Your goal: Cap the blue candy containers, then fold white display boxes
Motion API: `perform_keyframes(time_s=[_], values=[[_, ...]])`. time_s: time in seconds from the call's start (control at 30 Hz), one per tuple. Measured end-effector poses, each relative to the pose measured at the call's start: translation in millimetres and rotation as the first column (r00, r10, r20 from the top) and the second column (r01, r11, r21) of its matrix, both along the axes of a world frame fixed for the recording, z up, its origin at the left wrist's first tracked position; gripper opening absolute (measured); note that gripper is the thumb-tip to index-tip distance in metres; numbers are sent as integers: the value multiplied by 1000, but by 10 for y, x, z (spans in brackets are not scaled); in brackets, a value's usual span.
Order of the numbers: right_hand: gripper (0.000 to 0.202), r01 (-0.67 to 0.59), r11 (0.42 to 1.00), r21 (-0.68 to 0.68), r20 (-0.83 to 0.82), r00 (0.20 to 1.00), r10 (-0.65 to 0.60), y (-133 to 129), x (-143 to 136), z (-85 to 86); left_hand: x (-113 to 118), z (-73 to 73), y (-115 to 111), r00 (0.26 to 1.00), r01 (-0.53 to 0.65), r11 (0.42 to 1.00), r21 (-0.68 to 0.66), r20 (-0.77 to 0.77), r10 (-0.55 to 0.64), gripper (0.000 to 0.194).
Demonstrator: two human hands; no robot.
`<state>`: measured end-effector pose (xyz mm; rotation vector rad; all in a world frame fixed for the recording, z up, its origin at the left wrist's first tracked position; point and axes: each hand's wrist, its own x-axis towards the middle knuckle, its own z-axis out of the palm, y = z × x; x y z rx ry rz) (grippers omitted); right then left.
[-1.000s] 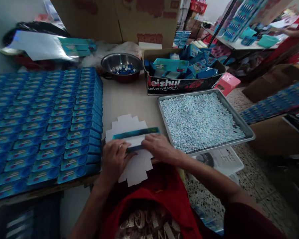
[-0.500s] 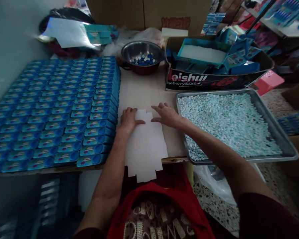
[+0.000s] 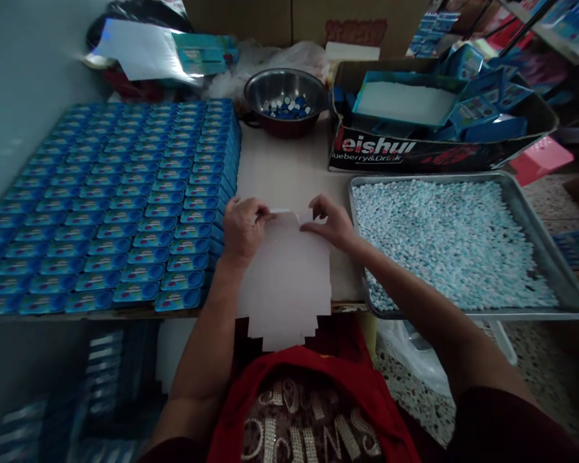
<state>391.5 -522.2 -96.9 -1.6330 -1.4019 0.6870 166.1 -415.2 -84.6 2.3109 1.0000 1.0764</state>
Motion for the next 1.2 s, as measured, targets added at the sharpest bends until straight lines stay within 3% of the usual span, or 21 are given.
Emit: perform_keyframes(time_s=[0.03,0.1,0.2,0.27,0.3,0.33,0.4,0.43,0.47,0.5,0.6,0.67,0.77,0.83,0.93,1.0,1.03,1.13,1.2], values=[[58,-30,999,-33,-208,978,22,-87,10,53,-4,89,-26,997,3,1000,-26,71,-1,19],[65,-94,988,-124,-521,853,16,-295,15,159,-1,233,-57,983,9,994,-111,185,12,23],[54,11,985,-174,-703,699,-132,-602,-8,259,-34,294,-75,965,20,961,-276,258,54,49],[49,149,971,-187,-755,611,-239,-737,-25,272,-115,229,-120,960,37,890,-454,263,94,66],[49,192,958,-213,-772,568,-285,-778,-31,264,-169,178,-165,962,79,812,-578,256,89,67],[48,219,943,-252,-780,530,-332,-801,-36,249,-223,124,-227,965,139,693,-707,255,66,65],[47,261,910,-321,-767,492,-412,-812,-49,201,-309,25,-382,952,262,400,-878,302,39,63],[45,291,898,-331,-746,502,-438,-806,-58,171,-329,-15,-462,938,310,282,-908,340,62,62],[41,334,888,-316,-710,538,-455,-797,-68,139,-332,-48,-534,921,344,211,-915,372,112,61],[35,384,882,-272,-647,606,-463,-785,-78,106,-319,-73,-591,901,366,184,-912,397,177,59],[15,426,903,-58,-231,874,-427,-726,-107,14,-227,-126,-664,862,378,223,-898,430,270,61],[19,316,948,-27,132,941,-310,-655,-140,-31,-160,-151,-672,882,343,332,-878,423,208,70],[31,175,959,-221,503,863,-42,-505,-254,-48,-61,-188,-710,934,315,541,-780,356,-31,77],[35,150,932,-329,625,775,96,-408,-367,-11,4,-220,-731,940,330,605,-725,308,-144,77],[37,114,922,-371,691,697,192,-318,-509,89,58,-291,-671,961,261,647,-716,253,-107,66],[39,121,925,-360,697,694,180,-299,-533,140,30,-342,-581,970,195,624,-756,243,-9,64],[39,145,922,-359,690,706,157,-298,-520,151,-2,-363,-541,962,199,576,-793,270,39,68],[36,199,904,-379,635,766,98,-312,-430,129,-121,-397,-515,906,343,373,-862,408,110,85],[31,177,907,-381,605,790,100,-328,-382,85,-178,-389,-586,886,404,331,-853,455,90,91]])
